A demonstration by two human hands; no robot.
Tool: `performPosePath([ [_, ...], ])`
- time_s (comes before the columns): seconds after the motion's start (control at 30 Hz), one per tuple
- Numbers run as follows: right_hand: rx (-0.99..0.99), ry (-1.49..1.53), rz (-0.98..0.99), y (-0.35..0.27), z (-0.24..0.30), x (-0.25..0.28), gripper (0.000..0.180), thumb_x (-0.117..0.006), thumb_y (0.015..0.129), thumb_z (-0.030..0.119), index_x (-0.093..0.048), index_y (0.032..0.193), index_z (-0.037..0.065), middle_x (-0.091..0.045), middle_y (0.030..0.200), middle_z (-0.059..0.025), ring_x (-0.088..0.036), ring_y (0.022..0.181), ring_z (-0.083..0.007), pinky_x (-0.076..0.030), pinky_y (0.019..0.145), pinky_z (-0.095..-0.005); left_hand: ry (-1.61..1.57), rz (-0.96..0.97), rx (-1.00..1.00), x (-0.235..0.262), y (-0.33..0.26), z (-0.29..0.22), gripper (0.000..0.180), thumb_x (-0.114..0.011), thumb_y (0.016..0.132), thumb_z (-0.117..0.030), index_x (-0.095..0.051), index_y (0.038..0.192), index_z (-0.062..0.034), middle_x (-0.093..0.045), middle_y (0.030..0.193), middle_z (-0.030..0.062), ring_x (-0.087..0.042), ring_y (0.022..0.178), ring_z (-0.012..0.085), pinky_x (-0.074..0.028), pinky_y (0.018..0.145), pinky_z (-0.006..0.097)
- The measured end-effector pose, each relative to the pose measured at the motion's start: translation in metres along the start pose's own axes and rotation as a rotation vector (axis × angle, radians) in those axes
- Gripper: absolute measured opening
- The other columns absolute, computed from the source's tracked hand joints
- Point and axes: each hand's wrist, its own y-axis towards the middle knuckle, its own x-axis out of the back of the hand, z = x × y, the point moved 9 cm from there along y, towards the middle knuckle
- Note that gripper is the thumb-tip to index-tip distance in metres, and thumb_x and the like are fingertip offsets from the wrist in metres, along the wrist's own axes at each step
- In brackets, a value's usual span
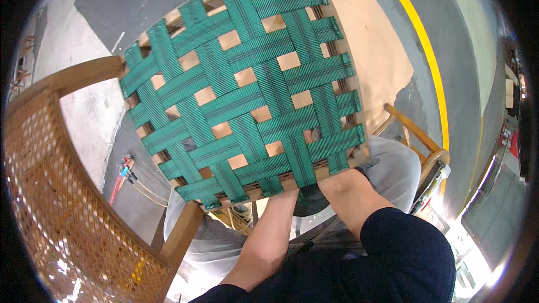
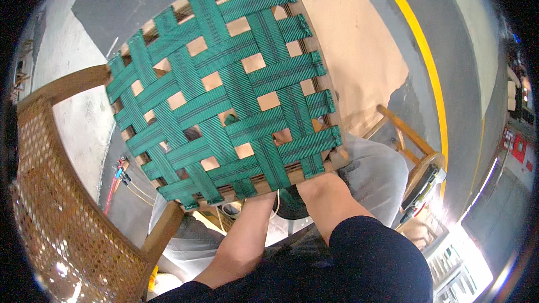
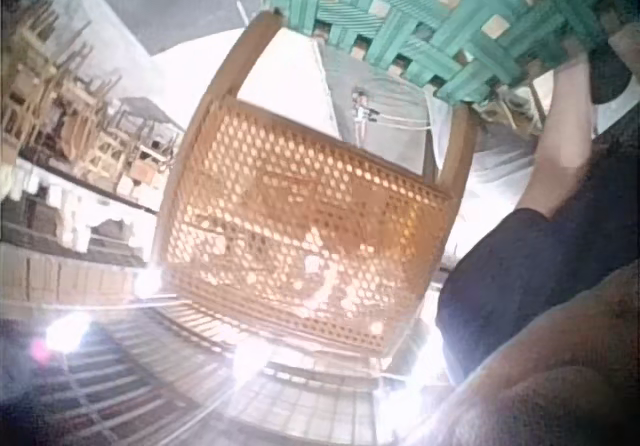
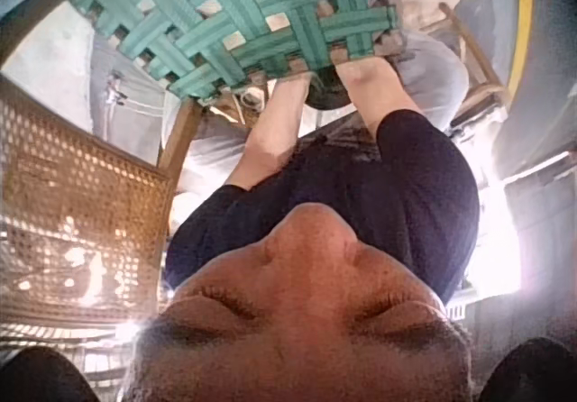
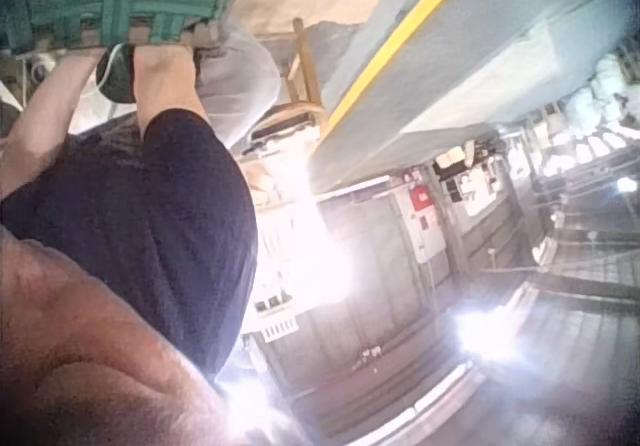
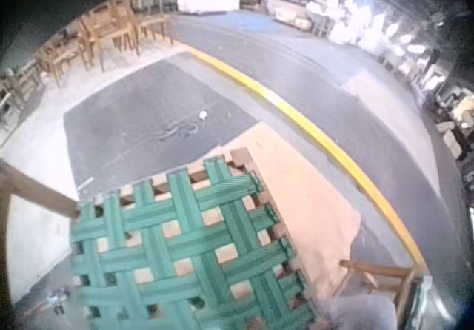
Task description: The person weaves green straps into the seat frame of a wooden chair, using a staple gun to secure the straps at intervals. The person repeatedly threads the straps through the frame and staples them in place.
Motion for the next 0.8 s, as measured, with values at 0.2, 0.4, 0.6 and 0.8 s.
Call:
performPosePath([
  [0.2,0.192,-0.263,0.067,-0.059,0.001,0.025,0.047,-0.074,0.088,0.044,-0.074,0.123,0.013,-0.075,0.121,-0.0187,-0.071,0.111,-0.0389,-0.056,0.095,-0.0450,-0.012,0.139,0.016,-0.006,0.026,0.006,0.034,-0.057,0.104,-0.038,-0.066,0.122,-0.0107,-0.070,0.121,0.0069,-0.065,0.106,0.0263,-0.057,0.093,0.046],
  [0.4,0.391,-0.111,0.047,-0.212,-0.010,0.066,0.042,-0.076,0.090,0.042,-0.076,0.115,0.009,-0.077,0.112,-0.0177,-0.072,0.108,-0.0348,-0.056,0.093,-0.0414,0.063,0.219,0.047,-0.022,0.033,0.011,0.032,-0.059,0.102,-0.037,-0.067,0.118,-0.0107,-0.071,0.115,0.0063,-0.066,0.101,0.0251,-0.058,0.088,0.045],
  [0.6,0.248,0.920,-0.541,-0.368,-0.234,0.155,0.020,-0.073,0.098,0.019,-0.074,0.112,0.005,-0.077,0.105,-0.0057,-0.071,0.096,-0.0152,-0.058,0.087,-0.0342,0.082,0.164,-0.012,-0.029,0.034,0.005,0.029,-0.062,0.101,-0.036,-0.069,0.114,-0.0107,-0.072,0.110,0.0058,-0.066,0.095,0.0239,-0.059,0.084,0.044],
  [0.8,-0.746,0.353,-0.778,-0.378,-0.467,0.138,0.048,-0.081,0.082,0.039,-0.075,0.117,0.006,-0.078,0.103,-0.0189,-0.075,0.096,-0.0335,-0.057,0.087,-0.0448,-0.086,0.304,-0.033,-0.054,0.006,0.007,0.025,-0.065,0.097,-0.035,-0.069,0.105,-0.0115,-0.070,0.099,0.0058,-0.061,0.079,0.0216,-0.055,0.067,0.039],
])
